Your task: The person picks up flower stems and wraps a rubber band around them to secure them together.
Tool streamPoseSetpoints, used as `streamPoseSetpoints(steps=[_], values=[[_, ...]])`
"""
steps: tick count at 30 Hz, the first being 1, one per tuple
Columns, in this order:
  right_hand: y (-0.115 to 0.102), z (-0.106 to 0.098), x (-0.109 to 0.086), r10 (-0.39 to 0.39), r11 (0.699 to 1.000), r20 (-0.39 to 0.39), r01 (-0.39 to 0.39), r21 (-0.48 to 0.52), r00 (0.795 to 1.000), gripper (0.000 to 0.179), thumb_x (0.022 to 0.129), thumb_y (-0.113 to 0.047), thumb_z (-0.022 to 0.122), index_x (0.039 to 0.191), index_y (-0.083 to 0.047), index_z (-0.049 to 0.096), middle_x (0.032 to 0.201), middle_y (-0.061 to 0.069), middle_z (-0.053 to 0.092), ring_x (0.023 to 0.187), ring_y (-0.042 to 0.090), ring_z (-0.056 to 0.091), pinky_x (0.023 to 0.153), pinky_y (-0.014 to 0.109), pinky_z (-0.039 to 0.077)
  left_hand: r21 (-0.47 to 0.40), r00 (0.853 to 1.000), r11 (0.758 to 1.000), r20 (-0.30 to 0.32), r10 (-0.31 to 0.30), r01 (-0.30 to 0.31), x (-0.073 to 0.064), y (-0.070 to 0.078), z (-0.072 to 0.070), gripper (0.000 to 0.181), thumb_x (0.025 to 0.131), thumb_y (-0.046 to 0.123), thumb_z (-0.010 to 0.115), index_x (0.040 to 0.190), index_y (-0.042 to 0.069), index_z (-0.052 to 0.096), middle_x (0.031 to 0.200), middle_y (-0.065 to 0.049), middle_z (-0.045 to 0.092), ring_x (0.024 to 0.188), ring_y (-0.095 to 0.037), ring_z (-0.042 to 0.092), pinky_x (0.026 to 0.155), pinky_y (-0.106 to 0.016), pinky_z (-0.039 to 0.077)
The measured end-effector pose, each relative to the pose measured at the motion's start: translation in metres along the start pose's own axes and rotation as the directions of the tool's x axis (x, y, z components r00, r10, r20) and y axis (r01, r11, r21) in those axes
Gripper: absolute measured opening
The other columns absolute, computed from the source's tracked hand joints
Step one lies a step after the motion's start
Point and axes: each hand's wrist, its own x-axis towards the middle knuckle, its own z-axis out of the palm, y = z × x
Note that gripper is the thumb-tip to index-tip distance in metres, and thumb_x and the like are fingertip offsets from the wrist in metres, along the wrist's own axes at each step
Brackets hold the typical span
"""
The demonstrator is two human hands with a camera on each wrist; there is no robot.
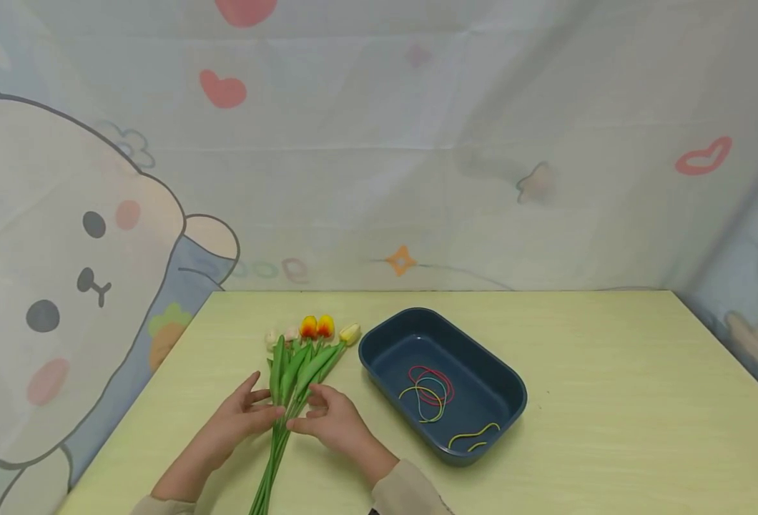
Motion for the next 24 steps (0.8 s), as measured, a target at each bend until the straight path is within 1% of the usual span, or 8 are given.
streamPoseSetpoints(steps=[5, 9, 12, 15, 16, 19, 24], values=[[0.002, 0.002, 0.002, 0.028, 0.999, -0.006, -0.028, 0.029, 1.0, 0.07, 0.079, -0.02, 0.069, 0.135, 0.003, 0.034, 0.125, 0.022, 0.049, 0.108, 0.032, 0.054, 0.086, 0.045, 0.049, -0.021, 1.0, 0.999, -0.006, -0.028, 0.027, 0.001, -0.004, 0.002, 0.091, 0.08, 0.021, 0.068, 0.141, -0.006, 0.005, 0.13, -0.028, 0.04, 0.112, -0.034, 0.05, 0.088, -0.043, 0.048], [0.003, 0.004, 0.002, 0.058, 0.997, -0.009, -0.057, 0.044, 0.998, 0.069, 0.079, -0.02, 0.07, 0.134, 0.001, 0.036, 0.124, 0.022, 0.05, 0.108, 0.032, 0.054, 0.088, 0.047, 0.047, -0.038, 1.0, 0.999, 0.007, -0.031, 0.031, 0.002, -0.006, 0.005, 0.084, 0.081, 0.016, 0.066, 0.137, -0.013, 0.011, 0.124, -0.028, 0.044, 0.104, -0.028, 0.054, 0.084, -0.038, 0.051], [0.005, 0.006, 0.002, 0.082, 0.995, -0.007, -0.081, 0.056, 0.997, 0.068, 0.079, -0.021, 0.069, 0.135, -0.001, 0.037, 0.124, 0.021, 0.052, 0.111, 0.032, 0.052, 0.089, 0.049, 0.046, -0.053, 0.999, 0.998, 0.039, -0.02, 0.022, 0.002, -0.007, 0.005, 0.079, 0.082, 0.015, 0.065, 0.136, -0.014, 0.015, 0.123, -0.027, 0.045, 0.103, -0.026, 0.055, 0.083, -0.037, 0.051], [0.007, 0.007, 0.003, 0.095, 0.993, -0.001, -0.095, 0.074, 0.995, 0.068, 0.078, -0.022, 0.069, 0.134, -0.002, 0.037, 0.123, 0.02, 0.052, 0.113, 0.033, 0.051, 0.09, 0.05, 0.045, -0.071, 0.996, 0.997, 0.085, 0.0, 0.006, 0.002, -0.008, 0.005, 0.076, 0.083, 0.014, 0.064, 0.135, -0.014, 0.017, 0.122, -0.027, 0.046, 0.102, -0.024, 0.056, 0.083, -0.036, 0.052], [0.008, 0.008, 0.003, 0.094, 0.992, 0.001, -0.094, 0.08, 0.996, 0.068, 0.078, -0.021, 0.07, 0.134, -0.001, 0.037, 0.123, 0.02, 0.053, 0.113, 0.033, 0.05, 0.091, 0.05, 0.044, -0.08, 0.995, 0.997, 0.103, 0.007, 0.001, 0.002, -0.009, 0.005, 0.075, 0.083, 0.013, 0.064, 0.135, -0.015, 0.017, 0.122, -0.028, 0.045, 0.102, -0.024, 0.056, 0.083, -0.036, 0.052], [0.008, 0.009, 0.004, 0.09, 0.992, 0.009, -0.091, 0.093, 0.996, 0.068, 0.078, -0.021, 0.07, 0.134, -0.001, 0.038, 0.123, 0.02, 0.053, 0.113, 0.033, 0.05, 0.091, 0.049, 0.044, -0.095, 0.991, 0.995, 0.13, 0.026, -0.014, 0.003, -0.011, 0.004, 0.073, 0.083, 0.012, 0.063, 0.135, -0.015, 0.018, 0.12, -0.028, 0.046, 0.098, -0.022, 0.058, 0.082, -0.035, 0.053], [0.008, 0.012, 0.003, 0.077, 0.991, 0.019, -0.078, 0.11, 0.997, 0.067, 0.077, -0.019, 0.07, 0.133, -0.001, 0.039, 0.12, 0.019, 0.055, 0.11, 0.03, 0.053, 0.089, 0.047, 0.046, -0.12, 0.986, 0.992, 0.162, 0.045, -0.026, 0.003, -0.013, 0.004, 0.069, 0.084, 0.01, 0.062, 0.133, -0.017, 0.022, 0.116, -0.028, 0.05, 0.094, -0.02, 0.06, 0.081, -0.035, 0.053]])
